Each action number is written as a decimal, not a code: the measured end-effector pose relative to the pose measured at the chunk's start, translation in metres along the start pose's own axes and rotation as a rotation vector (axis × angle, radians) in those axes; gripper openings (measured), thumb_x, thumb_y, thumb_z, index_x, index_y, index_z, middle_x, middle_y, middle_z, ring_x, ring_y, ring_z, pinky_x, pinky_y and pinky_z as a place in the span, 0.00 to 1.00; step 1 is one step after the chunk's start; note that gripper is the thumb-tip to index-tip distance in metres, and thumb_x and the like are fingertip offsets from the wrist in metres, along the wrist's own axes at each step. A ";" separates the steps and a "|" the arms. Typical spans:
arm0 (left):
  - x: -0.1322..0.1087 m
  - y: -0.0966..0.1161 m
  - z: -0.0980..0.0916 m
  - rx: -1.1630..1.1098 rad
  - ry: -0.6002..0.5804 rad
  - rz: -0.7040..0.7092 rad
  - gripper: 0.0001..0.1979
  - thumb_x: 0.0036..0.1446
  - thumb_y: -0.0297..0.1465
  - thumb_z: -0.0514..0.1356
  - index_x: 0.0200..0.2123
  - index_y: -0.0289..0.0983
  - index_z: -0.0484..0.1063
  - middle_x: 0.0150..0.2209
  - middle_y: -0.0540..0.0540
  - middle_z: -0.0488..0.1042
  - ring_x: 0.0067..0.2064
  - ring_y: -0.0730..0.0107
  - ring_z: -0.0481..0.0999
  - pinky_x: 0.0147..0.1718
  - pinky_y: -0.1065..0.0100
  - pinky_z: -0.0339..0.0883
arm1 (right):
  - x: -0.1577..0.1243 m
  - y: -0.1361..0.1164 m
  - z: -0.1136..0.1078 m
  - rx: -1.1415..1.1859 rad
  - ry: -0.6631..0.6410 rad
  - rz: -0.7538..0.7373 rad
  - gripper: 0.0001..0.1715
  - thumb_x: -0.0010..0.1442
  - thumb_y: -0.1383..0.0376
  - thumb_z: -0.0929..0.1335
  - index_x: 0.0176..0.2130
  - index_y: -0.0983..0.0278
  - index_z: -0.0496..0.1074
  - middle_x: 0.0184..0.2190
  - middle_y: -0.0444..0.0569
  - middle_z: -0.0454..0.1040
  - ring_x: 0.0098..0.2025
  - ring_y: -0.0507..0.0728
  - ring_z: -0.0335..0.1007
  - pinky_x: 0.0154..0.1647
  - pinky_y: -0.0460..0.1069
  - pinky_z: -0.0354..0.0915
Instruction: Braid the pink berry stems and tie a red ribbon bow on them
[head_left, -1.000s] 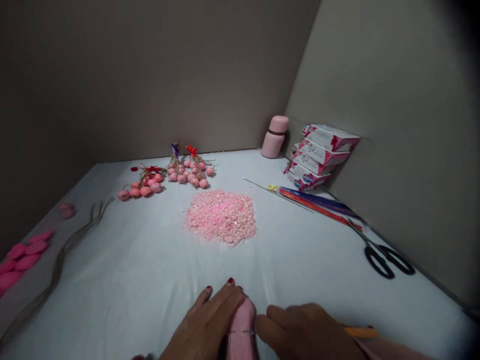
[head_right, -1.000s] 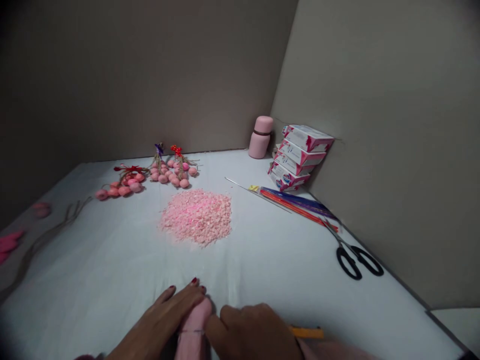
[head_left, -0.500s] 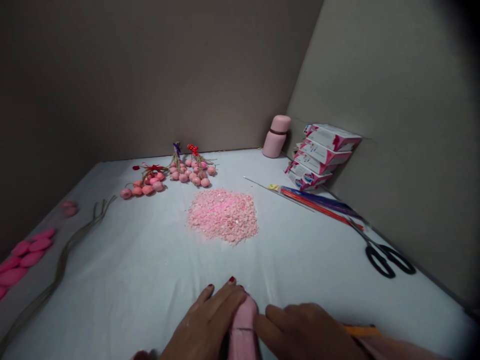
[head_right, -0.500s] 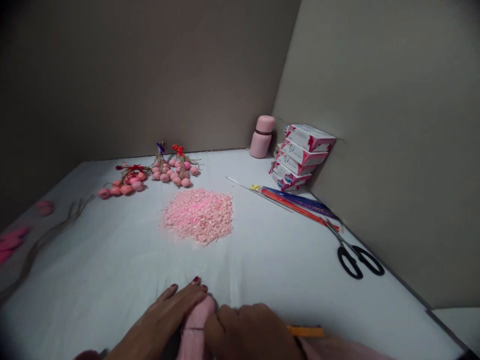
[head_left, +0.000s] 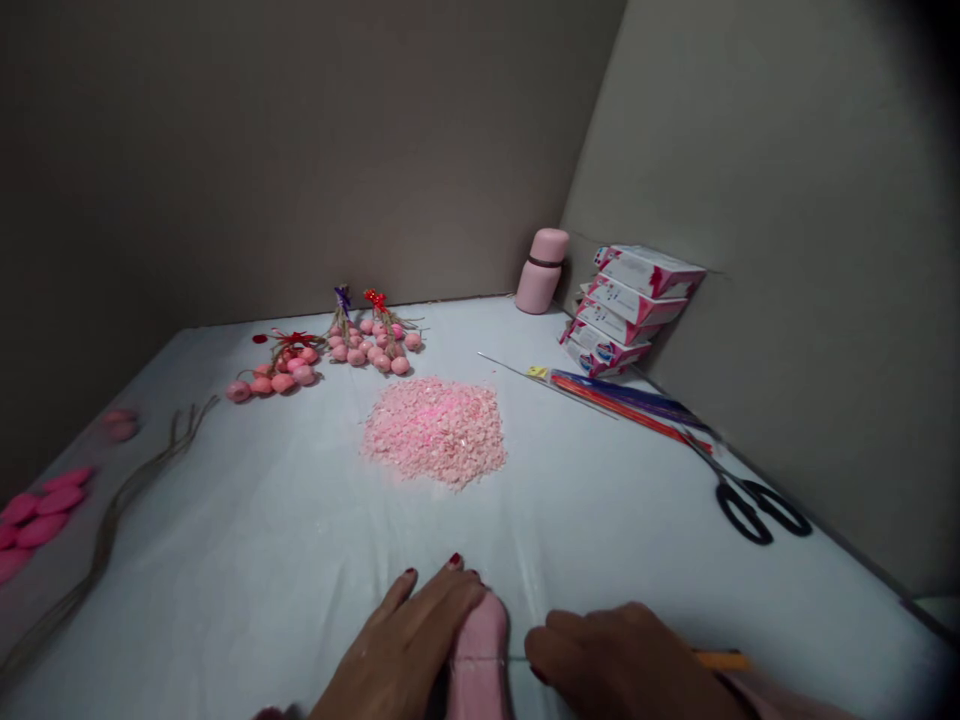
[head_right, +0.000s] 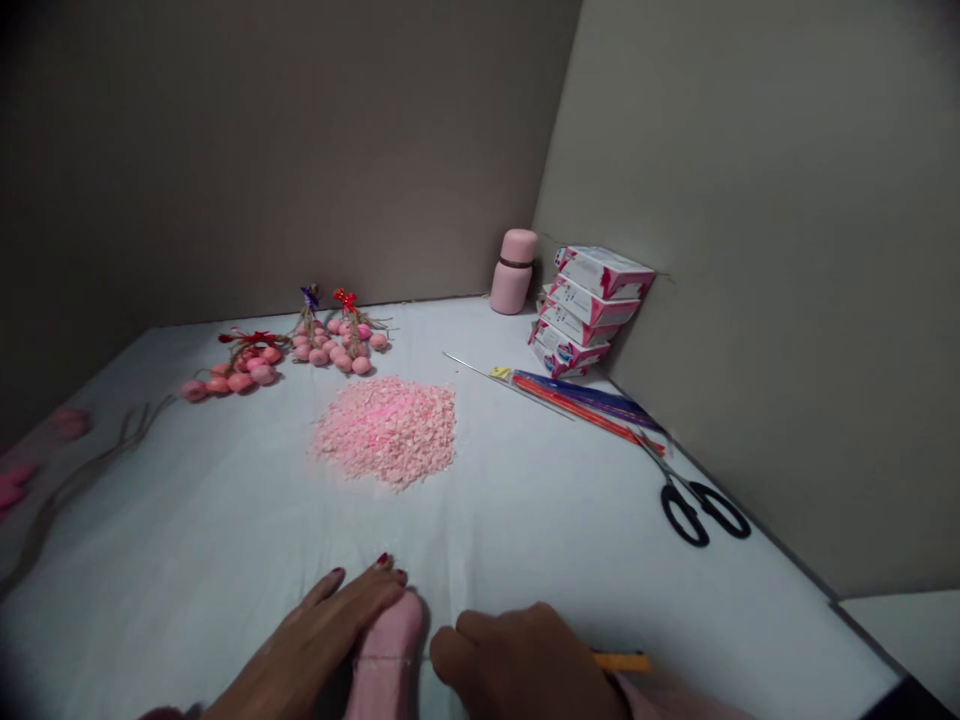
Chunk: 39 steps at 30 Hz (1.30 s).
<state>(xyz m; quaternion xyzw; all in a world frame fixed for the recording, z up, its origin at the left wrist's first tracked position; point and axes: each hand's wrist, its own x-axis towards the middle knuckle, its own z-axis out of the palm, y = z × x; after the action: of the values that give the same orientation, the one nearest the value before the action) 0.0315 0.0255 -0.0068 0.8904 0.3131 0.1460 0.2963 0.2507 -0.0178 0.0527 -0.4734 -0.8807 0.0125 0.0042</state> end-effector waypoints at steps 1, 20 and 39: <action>0.000 0.000 0.000 -0.004 -0.019 0.005 0.32 0.53 0.39 0.54 0.59 0.56 0.44 0.57 0.55 0.63 0.55 0.56 0.64 0.53 0.55 0.58 | 0.000 0.000 0.001 0.007 -0.002 0.003 0.13 0.43 0.68 0.69 0.24 0.59 0.58 0.16 0.33 0.68 0.12 0.52 0.63 0.15 0.50 0.30; 0.005 -0.002 0.001 0.062 -0.046 0.117 0.37 0.58 0.44 0.48 0.59 0.54 0.20 0.59 0.46 0.60 0.56 0.53 0.62 0.50 0.47 0.60 | 0.003 -0.007 0.014 0.034 0.049 0.034 0.15 0.46 0.63 0.70 0.24 0.59 0.58 0.16 0.34 0.68 0.12 0.52 0.62 0.16 0.50 0.29; 0.006 -0.002 -0.005 0.106 -0.034 0.170 0.33 0.61 0.41 0.43 0.60 0.50 0.22 0.58 0.43 0.60 0.56 0.55 0.61 0.47 0.47 0.62 | 0.014 -0.011 0.004 -0.208 0.249 -0.129 0.09 0.55 0.73 0.57 0.28 0.60 0.56 0.15 0.37 0.66 0.11 0.53 0.60 0.12 0.51 0.41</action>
<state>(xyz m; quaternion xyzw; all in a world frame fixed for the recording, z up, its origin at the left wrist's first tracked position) 0.0330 0.0322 -0.0039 0.9306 0.2388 0.1385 0.2405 0.2340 -0.0118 0.0486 -0.4117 -0.8985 -0.1376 0.0649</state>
